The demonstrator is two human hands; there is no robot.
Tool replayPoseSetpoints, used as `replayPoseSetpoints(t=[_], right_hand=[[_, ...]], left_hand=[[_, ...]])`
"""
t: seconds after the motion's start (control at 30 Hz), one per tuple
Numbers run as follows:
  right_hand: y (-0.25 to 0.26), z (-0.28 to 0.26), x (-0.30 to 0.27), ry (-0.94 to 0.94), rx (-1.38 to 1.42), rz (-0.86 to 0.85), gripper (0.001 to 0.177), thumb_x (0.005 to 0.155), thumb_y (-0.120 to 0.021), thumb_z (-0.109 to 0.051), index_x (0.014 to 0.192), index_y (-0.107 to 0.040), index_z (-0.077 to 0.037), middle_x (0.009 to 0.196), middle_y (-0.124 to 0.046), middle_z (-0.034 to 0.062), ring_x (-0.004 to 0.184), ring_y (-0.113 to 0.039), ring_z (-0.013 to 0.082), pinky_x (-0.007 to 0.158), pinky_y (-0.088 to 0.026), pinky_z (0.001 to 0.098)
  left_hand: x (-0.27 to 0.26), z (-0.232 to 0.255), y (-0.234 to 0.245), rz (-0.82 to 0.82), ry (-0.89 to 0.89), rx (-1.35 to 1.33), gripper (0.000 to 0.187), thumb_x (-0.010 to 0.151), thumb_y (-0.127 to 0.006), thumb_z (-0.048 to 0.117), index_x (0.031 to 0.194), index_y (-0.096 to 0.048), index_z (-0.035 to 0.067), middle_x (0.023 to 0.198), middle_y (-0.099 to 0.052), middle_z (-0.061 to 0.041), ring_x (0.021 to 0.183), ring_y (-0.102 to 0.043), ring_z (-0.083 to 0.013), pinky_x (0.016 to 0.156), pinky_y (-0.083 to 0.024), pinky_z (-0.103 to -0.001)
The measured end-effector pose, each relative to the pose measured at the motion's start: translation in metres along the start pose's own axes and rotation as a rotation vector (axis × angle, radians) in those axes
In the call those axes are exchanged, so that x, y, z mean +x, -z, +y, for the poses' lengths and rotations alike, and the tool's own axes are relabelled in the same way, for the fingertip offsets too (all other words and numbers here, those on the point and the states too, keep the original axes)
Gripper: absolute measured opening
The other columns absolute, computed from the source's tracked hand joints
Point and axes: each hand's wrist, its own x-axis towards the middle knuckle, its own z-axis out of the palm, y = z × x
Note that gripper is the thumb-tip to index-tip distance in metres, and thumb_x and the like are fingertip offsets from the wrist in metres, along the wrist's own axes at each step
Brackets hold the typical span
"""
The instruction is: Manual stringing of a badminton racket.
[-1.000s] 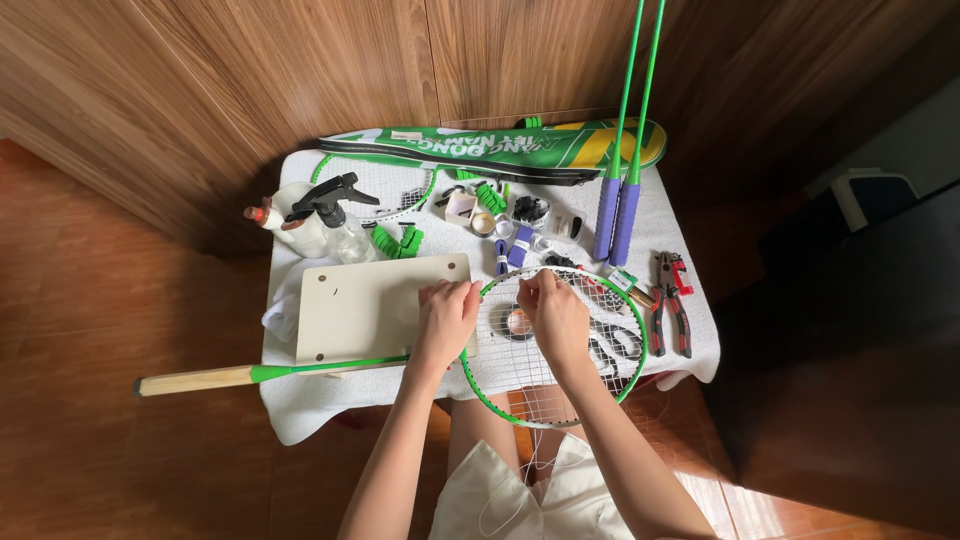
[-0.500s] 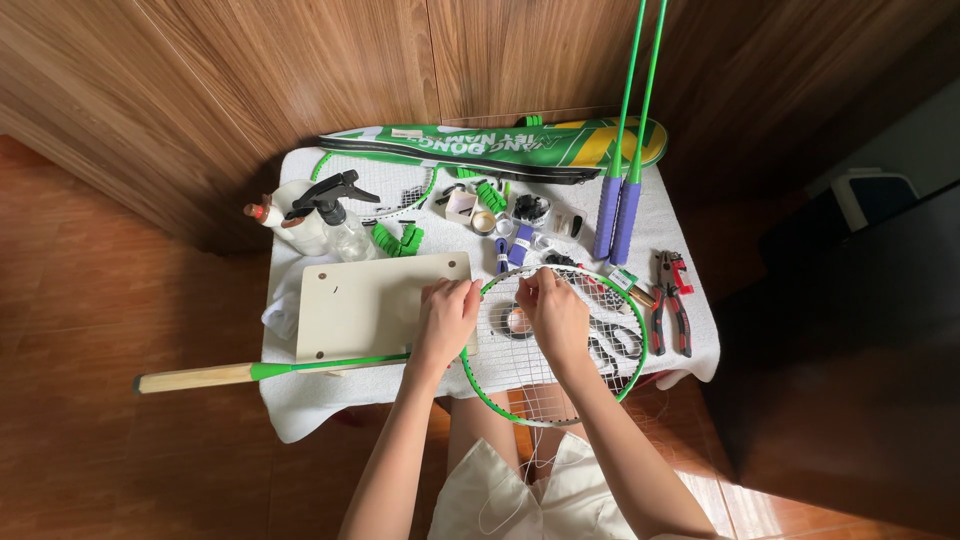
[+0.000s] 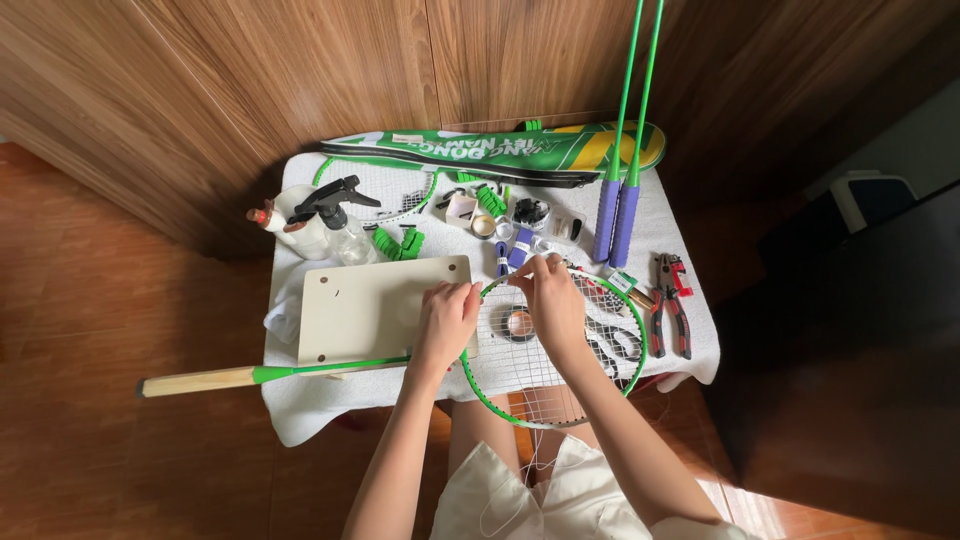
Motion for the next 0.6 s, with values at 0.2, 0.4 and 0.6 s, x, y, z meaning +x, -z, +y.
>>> replayPoseSetpoints(t=[0.2, 0.4, 0.6], right_hand=[[-0.011, 0.018, 0.02, -0.047, 0.144, -0.078, 0.033, 0.083, -0.079, -0.034, 0.098, -0.068, -0.007, 0.098, -0.071, 0.0101, 0.074, -0.071, 0.0275, 0.06, -0.054, 0.0421], [-0.025, 0.042, 0.055, -0.005, 0.096, -0.387, 0.024, 0.088, -0.077, -0.036, 0.099, -0.078, -0.014, 0.083, -0.072, 0.0129, 0.073, -0.072, 0.03, 0.069, -0.055, 0.0438], [-0.078, 0.105, 0.125, 0.063, 0.162, -0.214, 0.015, 0.099, -0.061, -0.017, 0.098, -0.073, -0.009, 0.093, -0.072, 0.0113, 0.075, -0.072, 0.0262, 0.069, -0.059, 0.0392]], left_hand=[[-0.001, -0.001, -0.002, 0.01, 0.004, -0.004, 0.025, 0.1, -0.06, 0.016, 0.081, -0.066, 0.0, 0.075, -0.069, -0.015, 0.08, -0.066, -0.0334, 0.084, -0.05, -0.047], [0.001, 0.003, -0.001, 0.02, 0.004, 0.015, 0.029, 0.1, -0.06, 0.02, 0.078, -0.063, 0.002, 0.071, -0.069, -0.016, 0.076, -0.068, -0.0357, 0.08, -0.053, -0.05], [-0.001, 0.009, 0.001, -0.217, 0.242, 0.117, 0.026, 0.104, -0.051, 0.032, 0.1, -0.065, 0.01, 0.077, -0.071, -0.023, 0.075, -0.069, -0.0462, 0.066, -0.054, -0.056]])
